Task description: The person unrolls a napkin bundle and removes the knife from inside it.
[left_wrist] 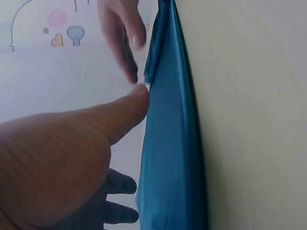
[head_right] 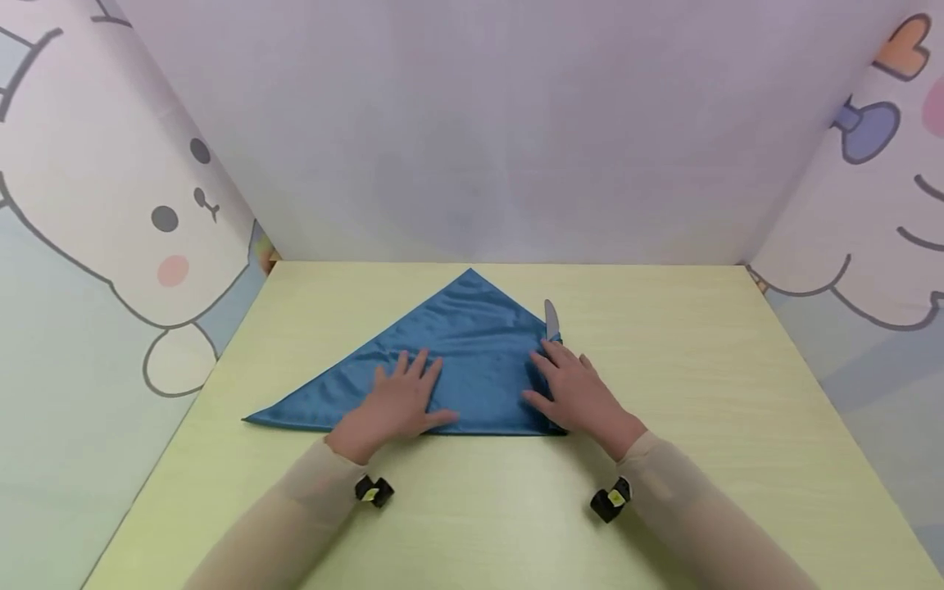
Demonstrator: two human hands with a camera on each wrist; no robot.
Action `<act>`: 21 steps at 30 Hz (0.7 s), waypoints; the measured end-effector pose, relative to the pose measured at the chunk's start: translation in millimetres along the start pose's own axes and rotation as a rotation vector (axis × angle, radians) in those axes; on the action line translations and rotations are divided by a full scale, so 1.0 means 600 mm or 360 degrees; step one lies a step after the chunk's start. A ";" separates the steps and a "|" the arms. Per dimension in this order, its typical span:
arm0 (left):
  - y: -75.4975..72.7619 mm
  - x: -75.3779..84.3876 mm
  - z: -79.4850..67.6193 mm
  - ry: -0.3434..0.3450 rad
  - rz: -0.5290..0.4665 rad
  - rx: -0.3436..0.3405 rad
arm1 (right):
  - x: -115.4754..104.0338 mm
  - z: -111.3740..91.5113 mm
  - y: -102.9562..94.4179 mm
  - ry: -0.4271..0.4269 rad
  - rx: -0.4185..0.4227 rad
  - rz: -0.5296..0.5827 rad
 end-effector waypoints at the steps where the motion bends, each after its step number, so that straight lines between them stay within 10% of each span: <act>1: 0.004 0.016 0.006 0.0015 -0.0013 -0.0018 | -0.003 0.005 0.004 0.0010 -0.0003 -0.0025; 7: 0.024 0.066 0.038 0.0044 -0.0014 -0.0087 | -0.008 0.014 0.027 0.0055 -0.0032 -0.0102; 21: 0.024 0.064 0.057 -0.0026 0.0022 -0.0161 | -0.001 0.003 0.036 0.0076 -0.0039 -0.0101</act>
Point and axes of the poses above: each hand's wrist, its own z-axis towards the middle knuckle, its own y-axis out of the palm, x = y × z, the point moved 9 cm from there along z, towards the middle knuckle, and after that the axes turned 8 degrees about -y, right-handed, at the moved point
